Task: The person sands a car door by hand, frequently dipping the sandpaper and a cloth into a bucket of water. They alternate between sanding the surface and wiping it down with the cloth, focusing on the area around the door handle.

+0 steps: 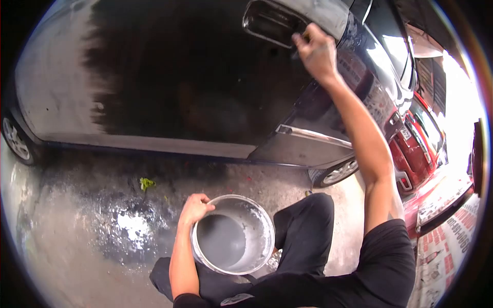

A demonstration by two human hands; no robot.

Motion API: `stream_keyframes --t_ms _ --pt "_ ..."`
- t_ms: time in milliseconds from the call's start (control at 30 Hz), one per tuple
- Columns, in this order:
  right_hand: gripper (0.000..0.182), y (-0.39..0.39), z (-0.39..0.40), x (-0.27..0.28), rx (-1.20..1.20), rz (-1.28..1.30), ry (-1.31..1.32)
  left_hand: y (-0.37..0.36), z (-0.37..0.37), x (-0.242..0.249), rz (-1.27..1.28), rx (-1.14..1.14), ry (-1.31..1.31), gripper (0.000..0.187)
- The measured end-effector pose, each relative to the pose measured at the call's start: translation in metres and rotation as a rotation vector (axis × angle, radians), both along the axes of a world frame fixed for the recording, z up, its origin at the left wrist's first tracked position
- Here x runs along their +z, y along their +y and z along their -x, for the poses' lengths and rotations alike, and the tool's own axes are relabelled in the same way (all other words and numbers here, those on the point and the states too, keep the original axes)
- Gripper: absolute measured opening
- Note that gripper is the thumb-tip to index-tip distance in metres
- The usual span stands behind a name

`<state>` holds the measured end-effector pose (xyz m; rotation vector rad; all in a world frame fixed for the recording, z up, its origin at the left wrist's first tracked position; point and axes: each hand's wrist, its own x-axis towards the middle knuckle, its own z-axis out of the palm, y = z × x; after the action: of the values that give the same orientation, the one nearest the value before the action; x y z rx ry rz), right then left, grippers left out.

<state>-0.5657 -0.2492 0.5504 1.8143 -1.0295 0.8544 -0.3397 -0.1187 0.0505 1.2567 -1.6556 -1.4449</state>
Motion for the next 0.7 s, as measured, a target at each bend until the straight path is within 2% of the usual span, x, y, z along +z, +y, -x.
stream_keyframes --t_ms 100,167,233,300,367,433,467,500,600,667,700 --pt "0.032 0.010 0.001 0.031 -0.118 -0.191 0.192 -0.007 -0.006 -0.002 0.008 0.004 0.012 0.033" --pt "0.030 0.017 -0.010 0.061 -0.114 -0.079 0.291 -0.006 -0.004 0.002 0.002 0.008 0.010 0.033" --pt "0.030 0.007 0.000 0.046 -0.050 0.003 0.243 -0.005 0.000 0.002 -0.018 0.004 0.016 0.033" --pt "0.029 0.002 0.003 0.007 -0.022 -0.008 0.028 -0.008 -0.001 0.000 -0.018 0.018 0.026 0.033" --pt "0.028 0.003 0.003 0.009 -0.028 -0.059 0.004 -0.008 -0.002 -0.006 -0.006 0.009 0.013 0.032" --pt "0.028 0.010 0.001 0.045 -0.076 -0.165 0.281 -0.007 -0.005 0.003 -0.009 0.018 0.036 0.032" --pt "0.028 0.008 -0.004 0.064 -0.079 -0.055 0.367 -0.008 -0.006 0.003 -0.013 0.018 0.038 0.032" --pt "0.029 0.010 -0.011 0.076 -0.051 -0.059 0.443 -0.006 -0.007 0.003 -0.023 0.013 0.033 0.032" --pt "0.032 -0.004 0.009 0.051 -0.037 0.016 0.449 -0.005 0.000 0.004 -0.021 0.015 0.008 0.031" --pt "0.034 0.003 0.015 0.025 0.075 -0.121 0.128 -0.005 0.001 0.000 -0.035 0.013 0.003 0.031" --pt "0.036 0.007 0.011 0.021 -0.056 -0.215 0.055 -0.006 -0.001 0.001 -0.040 0.023 0.000 0.030"
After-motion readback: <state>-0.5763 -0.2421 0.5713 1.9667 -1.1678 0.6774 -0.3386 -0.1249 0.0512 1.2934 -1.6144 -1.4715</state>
